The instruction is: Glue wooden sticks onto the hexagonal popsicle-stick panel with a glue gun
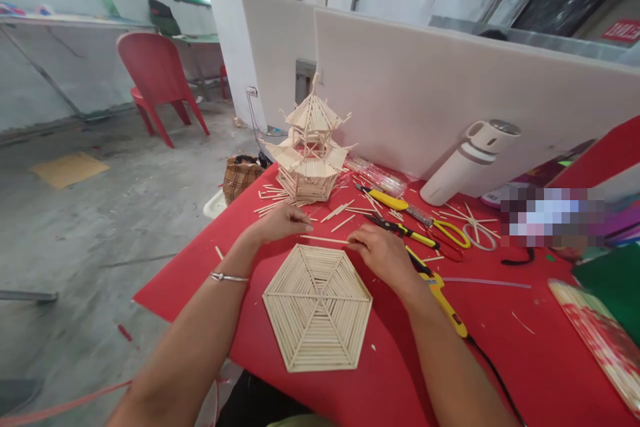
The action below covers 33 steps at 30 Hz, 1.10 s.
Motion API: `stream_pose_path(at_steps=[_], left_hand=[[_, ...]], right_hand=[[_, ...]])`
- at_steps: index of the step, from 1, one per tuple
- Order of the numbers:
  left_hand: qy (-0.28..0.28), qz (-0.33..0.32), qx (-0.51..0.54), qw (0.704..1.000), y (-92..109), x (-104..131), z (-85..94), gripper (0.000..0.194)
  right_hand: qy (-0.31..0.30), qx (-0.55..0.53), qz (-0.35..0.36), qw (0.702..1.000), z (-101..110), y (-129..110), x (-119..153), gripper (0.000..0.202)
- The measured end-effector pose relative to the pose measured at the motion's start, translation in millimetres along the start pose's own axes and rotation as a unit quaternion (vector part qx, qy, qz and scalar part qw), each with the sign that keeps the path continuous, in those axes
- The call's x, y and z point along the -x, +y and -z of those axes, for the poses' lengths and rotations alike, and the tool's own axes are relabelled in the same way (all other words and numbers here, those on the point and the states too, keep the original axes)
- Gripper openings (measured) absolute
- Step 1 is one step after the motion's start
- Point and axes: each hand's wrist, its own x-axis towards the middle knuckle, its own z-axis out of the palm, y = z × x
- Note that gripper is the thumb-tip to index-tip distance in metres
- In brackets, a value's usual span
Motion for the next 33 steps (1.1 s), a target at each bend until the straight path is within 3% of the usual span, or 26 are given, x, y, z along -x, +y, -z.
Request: stream_pose_path(at_steps=[8,21,33], left_hand=[[-0.066,0.021,-0.063,0.996,-4.7,3.9,-3.8,0.021],[-0.124,0.055,-0.048,0.990,-14.9,-0.3,-6.0,0.026],[-0.133,0.074,-0.029,0.988,-12.6,-3.5,-4.8,0.020]], right_hand=[[-0.046,-0.044,-0.015,0.998,-2.8,13.4,-7.2,0.017],[-0.084,-0.064,-0.001,0.994,-8.6,11.7,-8.8,0.017],[-0.085,-0.071,0.005,0.994,-10.9,13.4,-9.3,0.017]])
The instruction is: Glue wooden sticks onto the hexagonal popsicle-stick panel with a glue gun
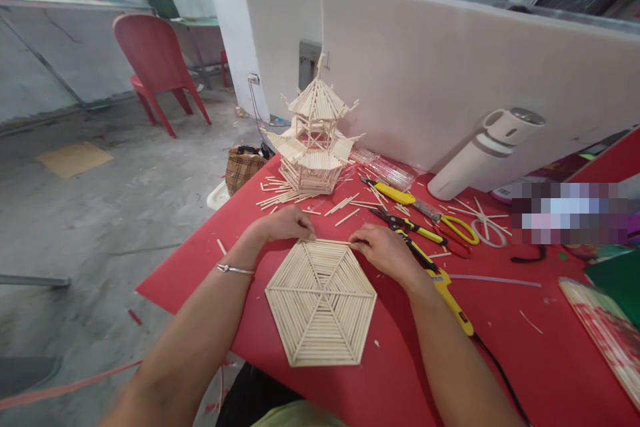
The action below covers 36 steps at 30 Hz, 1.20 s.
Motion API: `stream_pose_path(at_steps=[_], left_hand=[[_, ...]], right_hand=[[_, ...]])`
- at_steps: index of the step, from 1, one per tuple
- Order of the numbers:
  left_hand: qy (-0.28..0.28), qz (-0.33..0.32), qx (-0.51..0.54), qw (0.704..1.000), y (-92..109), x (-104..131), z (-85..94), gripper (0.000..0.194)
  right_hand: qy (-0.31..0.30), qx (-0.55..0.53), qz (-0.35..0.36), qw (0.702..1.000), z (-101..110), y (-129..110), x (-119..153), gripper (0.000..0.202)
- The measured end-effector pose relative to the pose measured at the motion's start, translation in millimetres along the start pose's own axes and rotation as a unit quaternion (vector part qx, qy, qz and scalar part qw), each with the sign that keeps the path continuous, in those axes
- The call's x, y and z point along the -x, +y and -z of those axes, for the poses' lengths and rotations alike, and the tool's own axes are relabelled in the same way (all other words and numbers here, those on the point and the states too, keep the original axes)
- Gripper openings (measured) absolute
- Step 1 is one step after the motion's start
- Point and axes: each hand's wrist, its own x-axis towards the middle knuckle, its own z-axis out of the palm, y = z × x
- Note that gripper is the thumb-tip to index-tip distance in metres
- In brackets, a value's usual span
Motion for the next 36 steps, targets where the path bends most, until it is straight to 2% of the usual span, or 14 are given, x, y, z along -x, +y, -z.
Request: stream_pose_path(at_steps=[13,36], left_hand=[[0.012,0.011,0.009,1.000,7.7,2.4,0.9,0.022],[0.015,0.017,-0.018,1.000,7.6,0.4,1.7,0.018]], right_hand=[[-0.007,-0.002,-0.005,1.000,-0.1,-1.1,1.3,0.019],[-0.010,0.008,-0.013,1.000,3.1,-7.2,1.9,0.021]])
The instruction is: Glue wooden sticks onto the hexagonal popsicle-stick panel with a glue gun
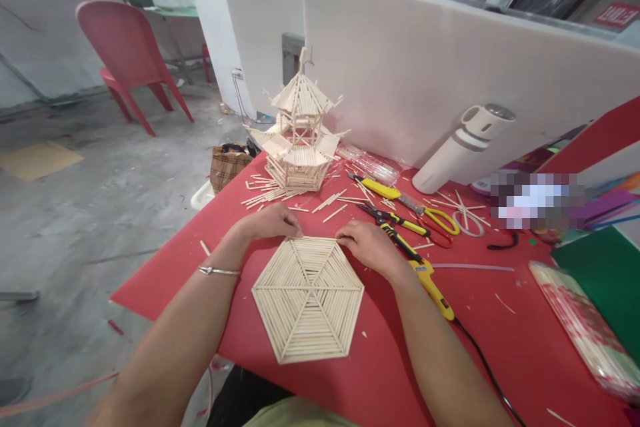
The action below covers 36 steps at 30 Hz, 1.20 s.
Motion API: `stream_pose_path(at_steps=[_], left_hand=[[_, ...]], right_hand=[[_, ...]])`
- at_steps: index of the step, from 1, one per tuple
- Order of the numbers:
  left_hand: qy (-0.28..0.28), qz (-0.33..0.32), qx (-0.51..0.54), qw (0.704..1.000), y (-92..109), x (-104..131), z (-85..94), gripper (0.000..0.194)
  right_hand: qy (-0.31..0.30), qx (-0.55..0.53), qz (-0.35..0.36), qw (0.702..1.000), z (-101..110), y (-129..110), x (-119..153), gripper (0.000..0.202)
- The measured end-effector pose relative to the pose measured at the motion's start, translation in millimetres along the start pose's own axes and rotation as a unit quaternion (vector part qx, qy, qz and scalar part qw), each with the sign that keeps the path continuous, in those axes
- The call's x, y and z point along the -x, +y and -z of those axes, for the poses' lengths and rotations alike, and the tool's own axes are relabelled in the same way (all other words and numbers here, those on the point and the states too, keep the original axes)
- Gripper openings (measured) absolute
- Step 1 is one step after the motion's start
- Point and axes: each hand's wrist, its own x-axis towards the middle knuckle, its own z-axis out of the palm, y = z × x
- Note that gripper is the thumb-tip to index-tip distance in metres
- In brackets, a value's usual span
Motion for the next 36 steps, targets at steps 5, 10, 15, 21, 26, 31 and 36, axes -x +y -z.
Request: stream_pose_path(at_steps=[5,10,15,21,26,31,36], left_hand=[[-0.001,-0.004,-0.007,1.000,-0.1,0.2,0.2,0.018],[-0.001,-0.008,-0.007,1.000,-0.4,0.2,0.3,0.018],[-0.001,-0.006,0.002,1.000,0.7,0.3,0.0,0.019],[-0.004,-0.010,-0.001,1.000,0.3,-0.3,0.2,0.018],[-0.001,-0.006,-0.002,1.000,-0.2,-0.2,-0.3,0.019],[-0.001,-0.009,0.004,1.000,-1.5,0.4,0.0,0.018],[-0.006,-0.010,-0.004,1.000,-2.4,-0.1,-0.2,0.021]], right_hand=[[-0.003,0.005,-0.004,1.000,-0.5,0.0,-0.5,0.020],[-0.002,0.006,-0.005,1.000,-0.7,0.3,-0.5,0.019],[-0.002,0.005,-0.005,1.000,0.2,0.1,-0.4,0.019],[0.000,0.005,-0.007,1.000,0.0,-0.3,-0.7,0.019],[-0.001,0.007,-0.008,1.000,-0.2,-0.5,0.0,0.019],[-0.003,0.010,-0.006,1.000,0.0,-0.1,-0.5,0.019],[0.000,0.014,-0.001,1.000,-0.5,-0.3,-0.5,0.021]])
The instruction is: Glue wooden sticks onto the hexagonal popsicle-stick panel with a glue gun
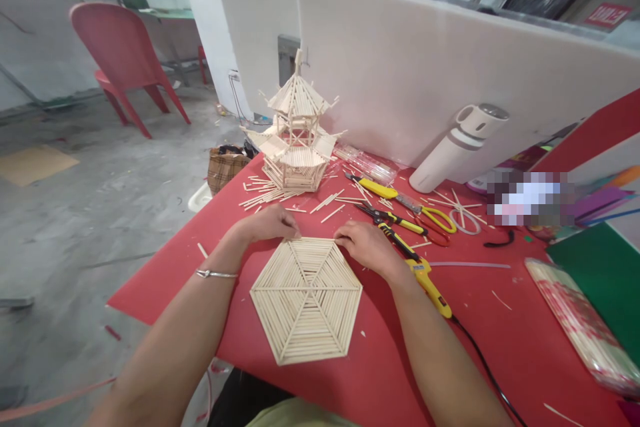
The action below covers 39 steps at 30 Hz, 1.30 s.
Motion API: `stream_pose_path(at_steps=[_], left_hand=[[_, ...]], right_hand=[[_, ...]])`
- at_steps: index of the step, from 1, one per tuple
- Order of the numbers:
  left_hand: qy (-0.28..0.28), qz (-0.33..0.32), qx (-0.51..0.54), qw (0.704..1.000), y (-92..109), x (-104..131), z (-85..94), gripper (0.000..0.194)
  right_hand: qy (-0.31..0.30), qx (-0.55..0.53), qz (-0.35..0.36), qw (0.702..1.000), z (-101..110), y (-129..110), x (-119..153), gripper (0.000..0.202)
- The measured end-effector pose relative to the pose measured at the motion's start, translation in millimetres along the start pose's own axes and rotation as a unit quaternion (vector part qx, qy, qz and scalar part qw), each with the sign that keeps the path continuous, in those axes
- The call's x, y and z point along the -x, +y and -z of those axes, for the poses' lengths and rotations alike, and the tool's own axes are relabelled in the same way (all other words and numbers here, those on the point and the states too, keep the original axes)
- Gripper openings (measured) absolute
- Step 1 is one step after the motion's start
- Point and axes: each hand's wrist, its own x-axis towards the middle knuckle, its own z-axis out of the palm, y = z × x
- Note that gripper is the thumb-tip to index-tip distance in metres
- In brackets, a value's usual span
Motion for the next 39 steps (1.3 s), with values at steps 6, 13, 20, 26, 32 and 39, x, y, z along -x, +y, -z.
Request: stream_pose_path(at_steps=[6,13,20,26,32,39], left_hand=[[0.007,0.000,-0.046,0.999,2.9,2.0,-2.3,0.021],[0.085,-0.039,-0.146,0.985,28.6,6.3,-11.6,0.014],[0.179,-0.171,-0.199,0.948,72.9,-5.7,-49.9,0.019],[0.214,-0.206,-0.191,0.936,85.3,-8.5,-66.1,0.017],[0.236,-0.217,-0.169,0.932,92.7,-7.0,-71.9,0.017],[0.329,-0.117,-0.045,0.936,87.3,-8.0,-64.9,0.018]], right_hand=[[0.001,0.008,0.014,1.000,-0.7,1.2,-0.8,0.020],[0.028,0.022,0.028,0.999,5.1,-0.6,2.9,0.019],[0.084,0.031,0.028,0.996,23.3,-7.5,17.2,0.021],[0.119,0.025,0.033,0.992,34.7,-6.8,33.4,0.020],[0.151,0.033,0.047,0.987,41.9,-6.2,44.7,0.020],[0.319,0.007,-0.070,0.945,66.0,37.9,73.7,0.028]])
